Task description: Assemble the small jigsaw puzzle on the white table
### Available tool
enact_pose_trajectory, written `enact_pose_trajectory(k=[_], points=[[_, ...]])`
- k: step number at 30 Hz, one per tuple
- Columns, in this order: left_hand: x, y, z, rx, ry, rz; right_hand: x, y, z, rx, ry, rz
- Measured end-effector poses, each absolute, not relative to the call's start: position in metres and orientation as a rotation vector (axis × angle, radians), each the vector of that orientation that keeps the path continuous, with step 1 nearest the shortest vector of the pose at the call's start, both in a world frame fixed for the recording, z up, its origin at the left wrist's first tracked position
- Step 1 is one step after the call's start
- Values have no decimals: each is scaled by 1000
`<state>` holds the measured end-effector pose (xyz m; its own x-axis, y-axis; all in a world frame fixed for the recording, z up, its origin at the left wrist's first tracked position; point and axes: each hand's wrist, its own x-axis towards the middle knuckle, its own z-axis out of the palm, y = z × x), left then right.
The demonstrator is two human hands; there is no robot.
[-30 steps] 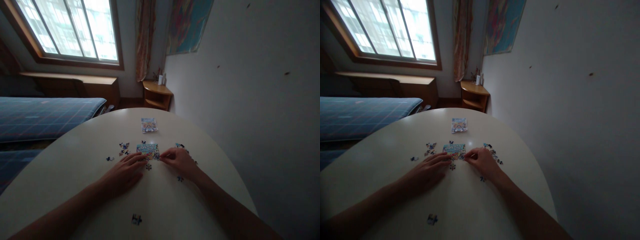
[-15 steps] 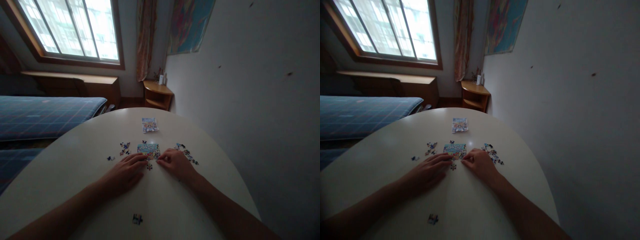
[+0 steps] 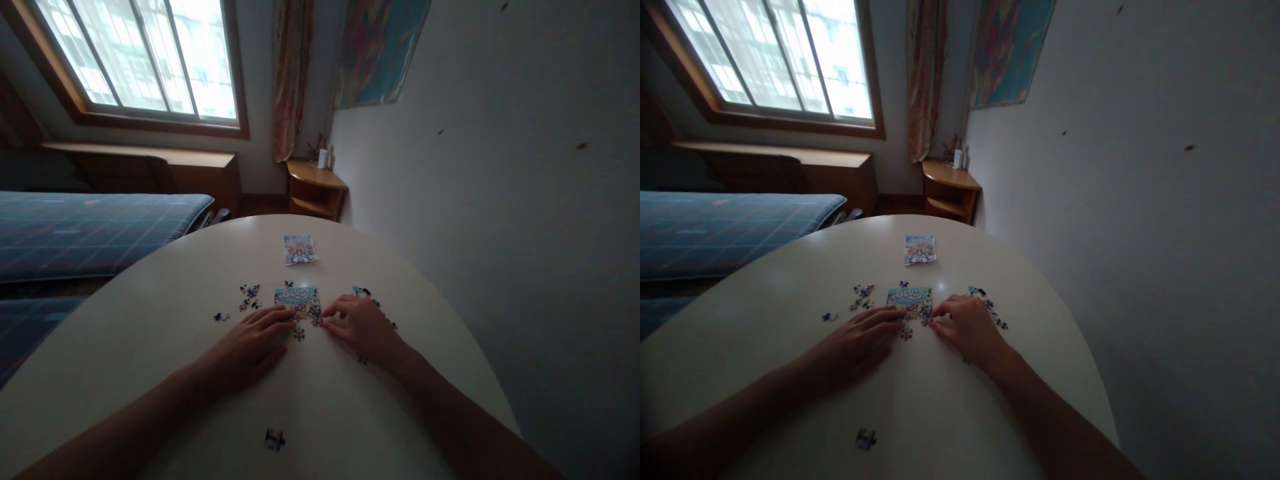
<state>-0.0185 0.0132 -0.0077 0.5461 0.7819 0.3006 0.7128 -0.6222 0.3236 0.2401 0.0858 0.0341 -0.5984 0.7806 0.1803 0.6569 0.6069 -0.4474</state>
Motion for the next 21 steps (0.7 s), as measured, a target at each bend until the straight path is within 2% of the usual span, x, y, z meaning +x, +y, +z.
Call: enact_pose_trajectory(k=[21], points=[[-18,12,-5,2626,1284,628,244,87,37,-1169,-2530,386]])
